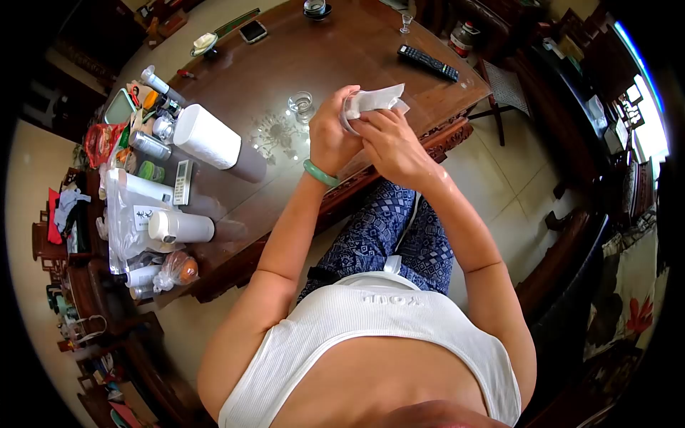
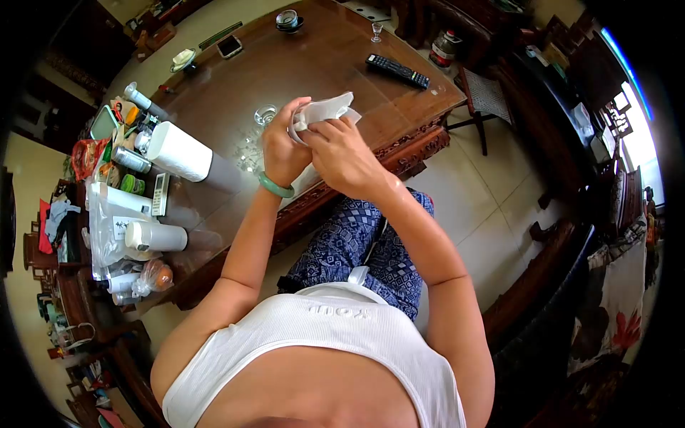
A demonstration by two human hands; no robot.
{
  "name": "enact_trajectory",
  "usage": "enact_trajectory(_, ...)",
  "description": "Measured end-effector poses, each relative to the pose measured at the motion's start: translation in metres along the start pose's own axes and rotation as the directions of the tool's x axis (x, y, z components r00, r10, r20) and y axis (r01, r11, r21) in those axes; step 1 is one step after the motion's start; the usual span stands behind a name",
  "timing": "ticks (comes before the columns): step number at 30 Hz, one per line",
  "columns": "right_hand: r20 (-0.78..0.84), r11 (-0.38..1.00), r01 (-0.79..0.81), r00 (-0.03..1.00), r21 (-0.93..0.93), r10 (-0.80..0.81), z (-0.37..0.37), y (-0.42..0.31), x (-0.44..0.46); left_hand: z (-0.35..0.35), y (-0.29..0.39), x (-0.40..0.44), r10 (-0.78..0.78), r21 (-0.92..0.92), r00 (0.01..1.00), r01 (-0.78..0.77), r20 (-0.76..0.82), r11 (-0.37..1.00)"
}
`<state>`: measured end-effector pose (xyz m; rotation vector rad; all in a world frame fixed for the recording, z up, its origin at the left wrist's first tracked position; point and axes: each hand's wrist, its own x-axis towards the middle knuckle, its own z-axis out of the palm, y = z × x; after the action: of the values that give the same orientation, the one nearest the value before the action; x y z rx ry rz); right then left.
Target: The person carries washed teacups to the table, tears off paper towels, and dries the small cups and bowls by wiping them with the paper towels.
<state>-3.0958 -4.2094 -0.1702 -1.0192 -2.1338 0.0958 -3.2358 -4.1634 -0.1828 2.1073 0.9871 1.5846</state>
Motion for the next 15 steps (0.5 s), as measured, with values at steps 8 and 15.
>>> enact_trajectory(8, -0.079, 0.582, -0.285, 0.851, 0.762, 0.519, 0.028, -0.006, -0.002, 0.002, -0.007, 0.007, 0.208, 0.323, 0.978, -0.196, -0.005, 0.926)
enact_trajectory(15, -0.040, 0.992, 0.107, 0.994, 0.067, -0.104, -0.008, 0.008, -0.005, -0.025, -0.005, 0.015, -0.141, -0.094, 0.947, 0.175, 0.288, 0.980)
